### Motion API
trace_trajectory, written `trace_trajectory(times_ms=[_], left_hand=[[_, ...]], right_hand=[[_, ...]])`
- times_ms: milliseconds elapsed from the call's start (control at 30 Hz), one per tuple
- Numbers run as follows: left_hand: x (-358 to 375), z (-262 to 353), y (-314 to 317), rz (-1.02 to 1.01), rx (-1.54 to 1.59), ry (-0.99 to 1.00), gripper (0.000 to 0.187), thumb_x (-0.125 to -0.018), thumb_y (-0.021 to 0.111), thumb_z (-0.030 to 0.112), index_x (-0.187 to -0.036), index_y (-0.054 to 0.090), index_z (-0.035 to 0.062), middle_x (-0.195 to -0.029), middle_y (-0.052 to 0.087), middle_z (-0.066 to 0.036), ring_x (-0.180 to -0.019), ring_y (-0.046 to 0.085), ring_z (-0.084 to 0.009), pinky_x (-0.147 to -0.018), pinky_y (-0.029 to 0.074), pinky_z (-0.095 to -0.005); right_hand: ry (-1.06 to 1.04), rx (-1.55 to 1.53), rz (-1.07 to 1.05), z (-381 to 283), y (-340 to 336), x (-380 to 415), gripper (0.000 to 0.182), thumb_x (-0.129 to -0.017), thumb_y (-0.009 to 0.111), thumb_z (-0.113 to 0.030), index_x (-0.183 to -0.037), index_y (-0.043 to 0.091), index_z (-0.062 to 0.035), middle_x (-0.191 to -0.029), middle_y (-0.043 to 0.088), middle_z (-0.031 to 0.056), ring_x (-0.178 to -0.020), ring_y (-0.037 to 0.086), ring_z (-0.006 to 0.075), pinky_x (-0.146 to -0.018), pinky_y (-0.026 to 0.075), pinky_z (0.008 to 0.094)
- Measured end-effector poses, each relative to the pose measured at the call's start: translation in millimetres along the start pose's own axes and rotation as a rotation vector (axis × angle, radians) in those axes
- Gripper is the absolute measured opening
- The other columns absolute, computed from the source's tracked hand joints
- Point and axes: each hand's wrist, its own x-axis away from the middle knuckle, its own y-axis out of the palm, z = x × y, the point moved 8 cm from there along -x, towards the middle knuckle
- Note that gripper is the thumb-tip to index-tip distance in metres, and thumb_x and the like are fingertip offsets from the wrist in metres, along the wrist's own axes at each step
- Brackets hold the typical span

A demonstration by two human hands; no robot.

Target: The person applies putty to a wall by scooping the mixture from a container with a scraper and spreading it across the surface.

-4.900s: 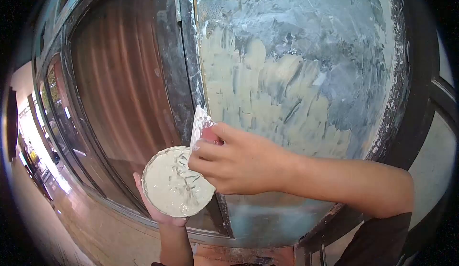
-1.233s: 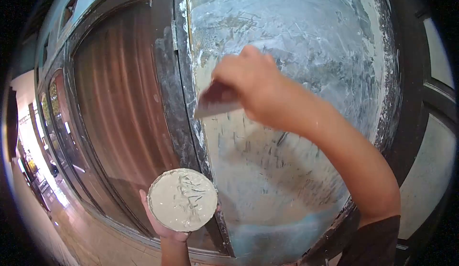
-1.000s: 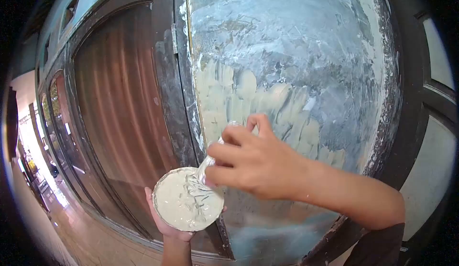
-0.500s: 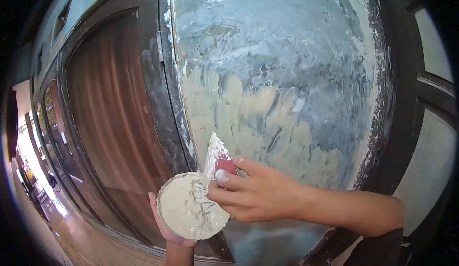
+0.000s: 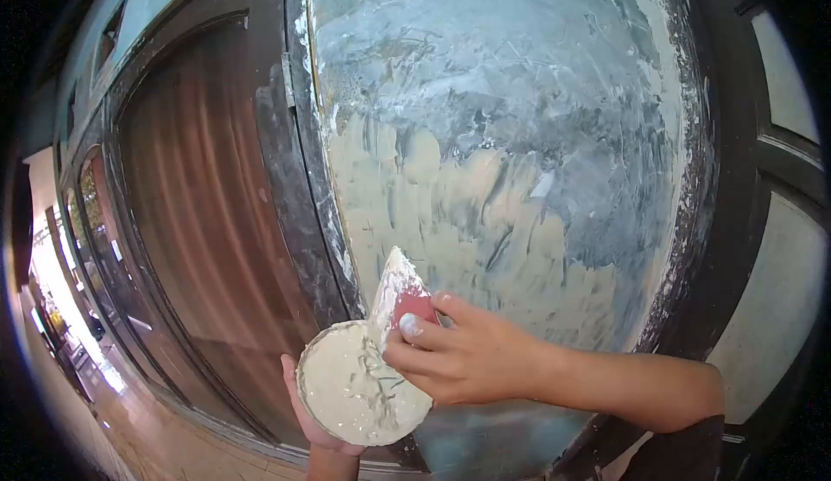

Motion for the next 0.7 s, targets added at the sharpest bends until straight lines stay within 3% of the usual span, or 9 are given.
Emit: trace_trajectory(times_ms=[433, 567, 633, 700], left_hand=[[-1, -2, -4, -0.019, 0.054, 0.016, 0.090, -0.099, 0.027, 0.075, -0.148, 0.049, 0.0023, -0.148, 0.055, -0.018, -0.129, 0.057, -0.0380, -0.110, 0.046, -0.0516], [-5, -3, -22, 0.052, -0.060, 0.037, 0.093, -0.097, 0.028, 0.079, -0.150, 0.046, 0.0040, -0.150, 0.051, -0.020, -0.130, 0.055, -0.0428, -0.107, 0.046, -0.0627], [-9, -5, -29, 0.083, -0.065, 0.037, 0.095, -0.096, 0.028, 0.080, -0.151, 0.045, 0.0048, -0.151, 0.050, -0.021, -0.130, 0.054, -0.0450, -0.105, 0.045, -0.0671], [-13, -10, -29, 0.058, -0.136, 0.018, 0.097, -0.093, 0.029, 0.082, -0.153, 0.043, 0.0070, -0.153, 0.047, -0.022, -0.131, 0.051, -0.0505, -0.102, 0.040, -0.0778]], right_hand=[[0.168, -0.044, 0.016, 9, -4, 8, 0.021, -0.081, 0.070, -0.024, -0.101, 0.071, -0.0168, -0.099, 0.063, -0.0051, -0.093, 0.057, 0.0150, -0.069, 0.042, 0.0335], [0.222, 0.032, 0.031, 23, -7, 16, 0.018, -0.081, 0.069, -0.024, -0.097, 0.070, -0.0172, -0.096, 0.063, -0.0057, -0.089, 0.057, 0.0156, -0.066, 0.039, 0.0333], [0.259, 0.058, -0.054, 37, -8, 16, 0.018, -0.081, 0.068, -0.024, -0.098, 0.069, -0.0165, -0.096, 0.064, -0.0052, -0.088, 0.056, 0.0169, -0.068, 0.039, 0.0356], [0.370, 0.075, -0.023, 63, -16, 13, 0.022, -0.079, 0.069, -0.018, -0.102, 0.069, -0.0153, -0.097, 0.066, -0.0044, -0.090, 0.055, 0.0199, -0.074, 0.039, 0.0386]])
